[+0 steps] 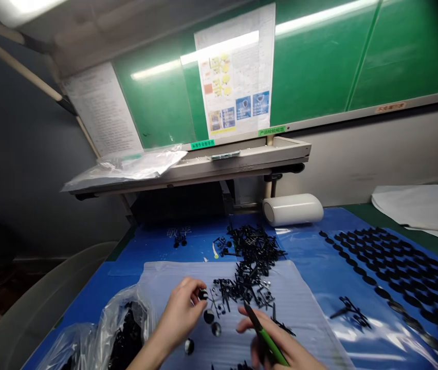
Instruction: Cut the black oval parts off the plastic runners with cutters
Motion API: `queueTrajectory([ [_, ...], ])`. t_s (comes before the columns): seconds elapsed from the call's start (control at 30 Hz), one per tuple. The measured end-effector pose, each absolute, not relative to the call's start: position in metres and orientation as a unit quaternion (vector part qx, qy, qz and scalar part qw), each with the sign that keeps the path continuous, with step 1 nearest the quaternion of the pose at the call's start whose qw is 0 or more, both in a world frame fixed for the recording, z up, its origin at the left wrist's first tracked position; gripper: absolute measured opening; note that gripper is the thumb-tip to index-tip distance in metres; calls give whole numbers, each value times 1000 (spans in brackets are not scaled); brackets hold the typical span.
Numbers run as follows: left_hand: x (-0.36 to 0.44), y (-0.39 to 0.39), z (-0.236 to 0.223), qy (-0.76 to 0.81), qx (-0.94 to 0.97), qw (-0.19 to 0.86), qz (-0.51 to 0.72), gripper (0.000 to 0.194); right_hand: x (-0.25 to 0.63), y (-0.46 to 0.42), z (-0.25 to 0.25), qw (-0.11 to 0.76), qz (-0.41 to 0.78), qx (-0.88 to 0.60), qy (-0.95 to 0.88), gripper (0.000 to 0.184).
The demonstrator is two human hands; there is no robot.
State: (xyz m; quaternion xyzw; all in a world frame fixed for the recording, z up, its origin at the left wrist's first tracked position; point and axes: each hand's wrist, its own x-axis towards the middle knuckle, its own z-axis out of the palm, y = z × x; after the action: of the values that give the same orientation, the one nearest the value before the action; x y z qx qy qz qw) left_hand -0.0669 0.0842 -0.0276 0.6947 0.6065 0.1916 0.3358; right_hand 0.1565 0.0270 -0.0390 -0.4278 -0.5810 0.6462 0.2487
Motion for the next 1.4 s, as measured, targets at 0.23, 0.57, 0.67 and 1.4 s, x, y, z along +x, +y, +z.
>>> queueTrajectory([
  [0.23, -25, 12, -23, 583, 514, 510, 367, 27, 144, 9, -14, 300, 608, -443, -587, 56],
  [0.57, -5, 7, -23, 671, 365, 489, 422, 34, 159, -2, -10, 236, 564, -417, -672, 54],
  [0.67, -8, 8, -14, 643, 334, 528, 443, 41, 168, -4, -15, 213, 574, -420, -670, 49],
  [1.4, 5, -3, -14, 527, 272, 697, 402, 36, 145, -5, -22, 164, 608, -368, -684, 41],
])
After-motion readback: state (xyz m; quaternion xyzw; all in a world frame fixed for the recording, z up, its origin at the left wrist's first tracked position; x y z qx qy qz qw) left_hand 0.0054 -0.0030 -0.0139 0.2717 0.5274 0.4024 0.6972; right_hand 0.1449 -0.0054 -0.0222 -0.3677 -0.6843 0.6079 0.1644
